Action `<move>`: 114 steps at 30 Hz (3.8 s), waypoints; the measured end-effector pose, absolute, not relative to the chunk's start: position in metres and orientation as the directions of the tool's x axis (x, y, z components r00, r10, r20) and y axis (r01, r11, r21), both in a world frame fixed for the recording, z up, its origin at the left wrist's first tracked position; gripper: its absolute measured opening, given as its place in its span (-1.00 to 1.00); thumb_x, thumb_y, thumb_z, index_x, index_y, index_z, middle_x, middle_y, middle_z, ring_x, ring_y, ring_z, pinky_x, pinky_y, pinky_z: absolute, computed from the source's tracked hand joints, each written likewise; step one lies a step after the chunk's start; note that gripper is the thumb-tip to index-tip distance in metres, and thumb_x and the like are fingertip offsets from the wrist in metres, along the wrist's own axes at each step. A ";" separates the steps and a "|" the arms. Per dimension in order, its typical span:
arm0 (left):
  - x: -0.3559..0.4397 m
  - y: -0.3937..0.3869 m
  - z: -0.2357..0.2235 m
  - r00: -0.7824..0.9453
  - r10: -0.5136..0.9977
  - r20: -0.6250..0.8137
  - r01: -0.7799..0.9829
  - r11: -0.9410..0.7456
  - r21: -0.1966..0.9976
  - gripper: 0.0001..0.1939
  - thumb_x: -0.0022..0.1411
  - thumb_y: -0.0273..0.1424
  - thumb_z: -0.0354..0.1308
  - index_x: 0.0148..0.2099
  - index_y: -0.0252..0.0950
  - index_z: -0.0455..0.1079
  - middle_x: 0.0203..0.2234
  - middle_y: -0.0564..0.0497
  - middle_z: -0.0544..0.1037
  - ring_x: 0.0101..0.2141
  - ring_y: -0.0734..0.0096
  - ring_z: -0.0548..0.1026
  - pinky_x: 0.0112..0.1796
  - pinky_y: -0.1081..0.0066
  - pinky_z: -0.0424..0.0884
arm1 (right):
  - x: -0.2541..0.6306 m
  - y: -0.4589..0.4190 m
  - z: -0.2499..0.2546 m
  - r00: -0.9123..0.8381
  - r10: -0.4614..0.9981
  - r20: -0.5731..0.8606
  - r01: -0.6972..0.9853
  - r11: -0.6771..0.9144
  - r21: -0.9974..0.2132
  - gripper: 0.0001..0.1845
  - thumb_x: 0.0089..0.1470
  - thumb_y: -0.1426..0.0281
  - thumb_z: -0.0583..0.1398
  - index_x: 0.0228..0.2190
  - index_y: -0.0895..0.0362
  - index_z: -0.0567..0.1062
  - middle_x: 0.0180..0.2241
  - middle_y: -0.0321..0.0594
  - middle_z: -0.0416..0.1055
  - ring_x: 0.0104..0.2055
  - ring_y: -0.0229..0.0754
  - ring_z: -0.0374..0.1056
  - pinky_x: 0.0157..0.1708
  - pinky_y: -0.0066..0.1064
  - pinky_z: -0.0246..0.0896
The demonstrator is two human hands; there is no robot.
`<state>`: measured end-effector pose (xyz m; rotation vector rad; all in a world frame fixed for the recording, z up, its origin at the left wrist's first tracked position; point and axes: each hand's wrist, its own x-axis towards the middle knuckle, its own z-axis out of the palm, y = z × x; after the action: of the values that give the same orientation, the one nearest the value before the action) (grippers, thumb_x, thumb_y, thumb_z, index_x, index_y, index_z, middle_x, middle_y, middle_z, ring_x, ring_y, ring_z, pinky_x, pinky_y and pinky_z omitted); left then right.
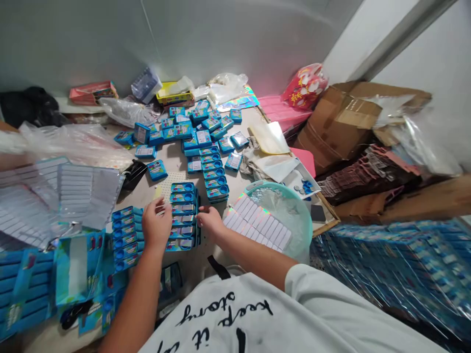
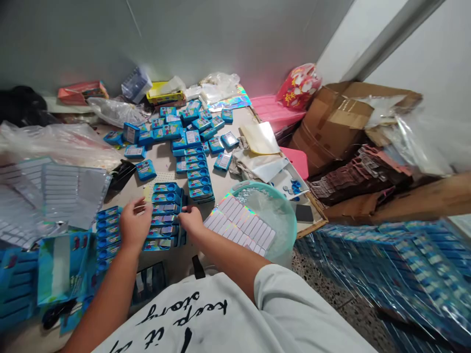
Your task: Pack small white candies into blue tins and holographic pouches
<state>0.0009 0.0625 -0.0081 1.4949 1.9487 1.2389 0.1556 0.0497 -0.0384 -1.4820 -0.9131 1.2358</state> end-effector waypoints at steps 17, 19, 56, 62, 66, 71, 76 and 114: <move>0.111 -0.071 0.006 0.218 0.885 0.410 0.493 -0.463 0.736 -0.73 0.25 -0.60 0.01 -0.09 -0.24 0.43 -0.18 -0.03 0.48 -0.20 0.36 0.51 -0.16 0.33 0.47 | 0.405 -0.053 -0.024 0.181 0.972 -0.152 0.945 -0.215 -0.245 -0.73 0.10 0.27 0.27 -0.18 0.14 0.47 -0.11 -0.06 0.44 -0.02 0.03 0.29 -0.17 -0.30 0.04; 0.113 -0.071 0.016 0.291 0.800 0.525 0.500 -0.595 0.629 -0.72 0.25 -0.61 0.04 -0.08 -0.23 0.43 -0.16 -0.04 0.50 -0.10 0.29 0.49 -0.06 0.27 0.44 | 0.397 -0.062 -0.008 0.123 0.988 -0.094 0.948 -0.146 -0.284 -0.87 0.17 0.43 0.17 -0.21 0.12 0.47 -0.18 -0.11 0.47 -0.06 -0.04 0.31 -0.17 -0.31 0.00; 0.231 -0.004 -0.060 0.780 0.623 0.059 0.508 -0.685 0.522 -0.85 0.24 -0.38 0.18 -0.13 -0.20 0.50 -0.05 -0.10 0.54 0.03 0.17 0.41 0.13 0.11 0.27 | 0.429 -0.048 -0.085 0.021 0.992 -0.122 0.856 -0.080 -0.511 -0.68 0.06 0.20 0.31 -0.15 0.04 0.54 -0.12 -0.18 0.41 0.00 -0.08 0.29 -0.11 -0.32 -0.02; 0.204 -0.047 -0.036 0.557 0.825 0.095 0.478 -0.412 0.776 -0.84 0.28 -0.26 0.15 -0.26 -0.24 0.35 -0.33 -0.03 0.54 -0.26 0.34 0.55 -0.19 0.34 0.50 | 0.432 -0.048 -0.077 0.038 0.989 -0.146 0.828 -0.113 -0.549 -0.73 0.03 0.26 0.31 -0.20 0.09 0.56 -0.18 -0.18 0.44 -0.03 -0.05 0.32 -0.12 -0.30 0.00; 0.180 -0.068 -0.002 0.259 0.958 0.119 0.423 -0.223 0.878 -0.74 0.31 -0.21 0.11 -0.06 -0.22 0.23 -0.31 0.02 0.48 -0.25 0.38 0.54 -0.17 0.37 0.49 | 0.421 -0.051 -0.047 -0.006 0.995 -0.099 0.822 -0.051 -0.567 -0.67 0.11 0.40 0.24 -0.05 0.11 0.49 -0.08 -0.10 0.42 -0.02 -0.04 0.33 -0.07 -0.25 0.04; 0.156 -0.083 0.035 0.184 0.982 0.037 0.391 -0.107 0.914 -0.28 0.23 -0.32 0.20 0.34 -0.11 -0.03 -0.23 0.05 0.48 -0.25 0.44 0.54 -0.07 0.30 0.48 | 0.380 -0.065 0.022 -0.302 0.938 0.172 0.468 0.303 -0.830 -0.72 0.27 0.35 0.11 0.00 0.07 0.44 -0.10 -0.14 0.42 -0.10 -0.17 0.36 -0.11 -0.36 0.19; 0.137 -0.096 0.049 0.182 0.983 0.012 0.470 -0.098 0.877 -0.05 0.19 -0.44 0.19 0.43 0.02 -0.30 0.15 -0.11 0.35 -0.20 0.41 0.57 -0.09 0.28 0.50 | 0.328 -0.062 0.066 -0.545 0.814 0.200 0.256 0.388 -0.885 -0.58 0.14 0.34 0.25 0.05 0.02 0.45 -0.20 -0.21 0.47 -0.21 -0.18 0.36 -0.22 -0.39 0.24; -0.008 0.115 0.040 0.083 0.980 -0.181 0.697 0.073 0.714 -0.75 0.15 -0.28 0.14 -0.40 -0.30 0.58 -0.49 -0.10 0.62 -0.41 0.23 0.53 -0.38 0.40 0.27 | 0.116 0.079 -0.029 0.404 0.806 -0.432 -0.438 -0.245 -0.865 -0.54 -0.23 0.08 0.32 -0.33 0.16 0.58 -0.33 -0.14 0.57 -0.33 -0.11 0.45 -0.35 -0.34 0.34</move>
<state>-0.0081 0.1149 0.0401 1.6854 1.6747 0.5309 0.1157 0.0792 -0.0293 -1.3717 -0.3624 1.2160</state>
